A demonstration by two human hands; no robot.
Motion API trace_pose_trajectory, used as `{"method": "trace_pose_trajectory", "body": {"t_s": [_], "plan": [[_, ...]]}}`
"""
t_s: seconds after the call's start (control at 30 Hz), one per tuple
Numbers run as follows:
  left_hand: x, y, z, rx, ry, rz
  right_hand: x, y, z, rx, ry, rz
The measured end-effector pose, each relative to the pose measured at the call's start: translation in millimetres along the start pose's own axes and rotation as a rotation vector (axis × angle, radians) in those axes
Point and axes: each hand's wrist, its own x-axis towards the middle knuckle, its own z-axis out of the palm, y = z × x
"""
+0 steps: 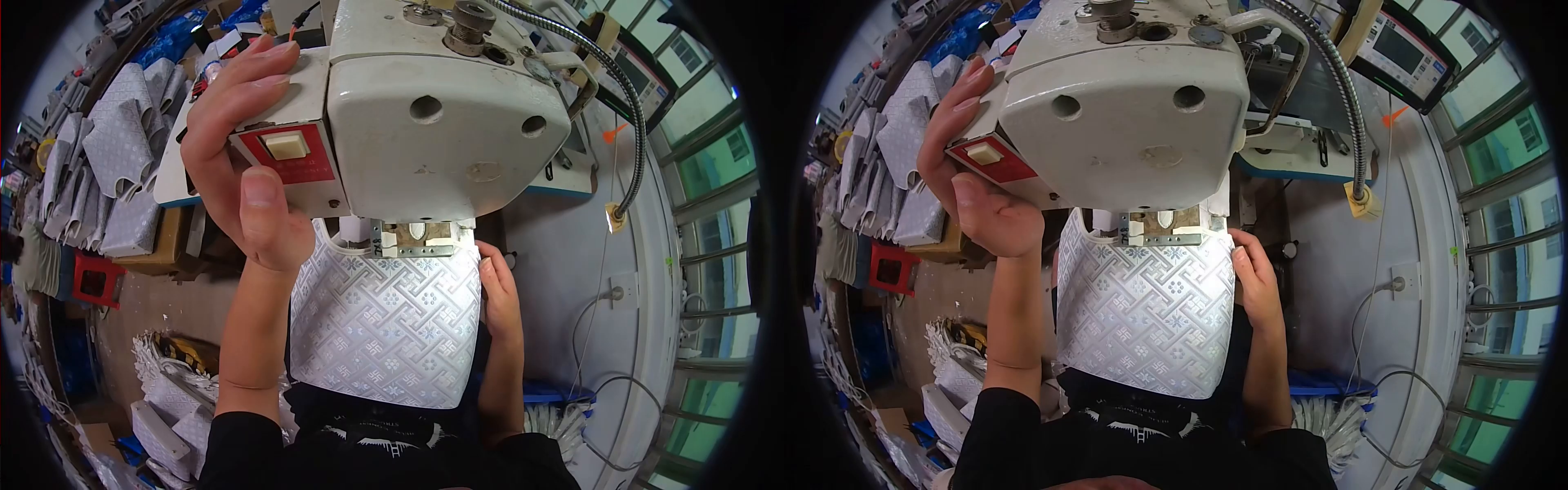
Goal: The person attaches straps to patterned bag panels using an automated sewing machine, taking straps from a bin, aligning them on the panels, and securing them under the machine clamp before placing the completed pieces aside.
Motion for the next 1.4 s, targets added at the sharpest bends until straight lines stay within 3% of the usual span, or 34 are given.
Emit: {"method": "trace_pose_trajectory", "body": {"t_s": [0.77,1.03,1.17,1.23,1.3,1.4], "plan": [[-1,0,8,-0.074,0.04,0.032,-3,1,-17,-0.057,-0.027,-0.009],[-5,11,-8,-0.073,-0.081,-0.01,-8,-5,-18,-0.086,-0.001,-0.018],[-85,36,-56,-0.024,-0.01,-0.493,-14,-19,-20,-0.14,0.035,-0.058],[-154,47,-93,-0.076,-0.147,-0.895,-16,-31,-22,-0.137,0.078,-0.115],[-227,72,-119,-0.241,-0.13,-1.291,-19,-47,-15,-0.139,0.115,-0.147],[-254,127,-135,-0.606,0.053,-1.815,-23,-76,6,-0.351,-0.065,-0.559]]}}
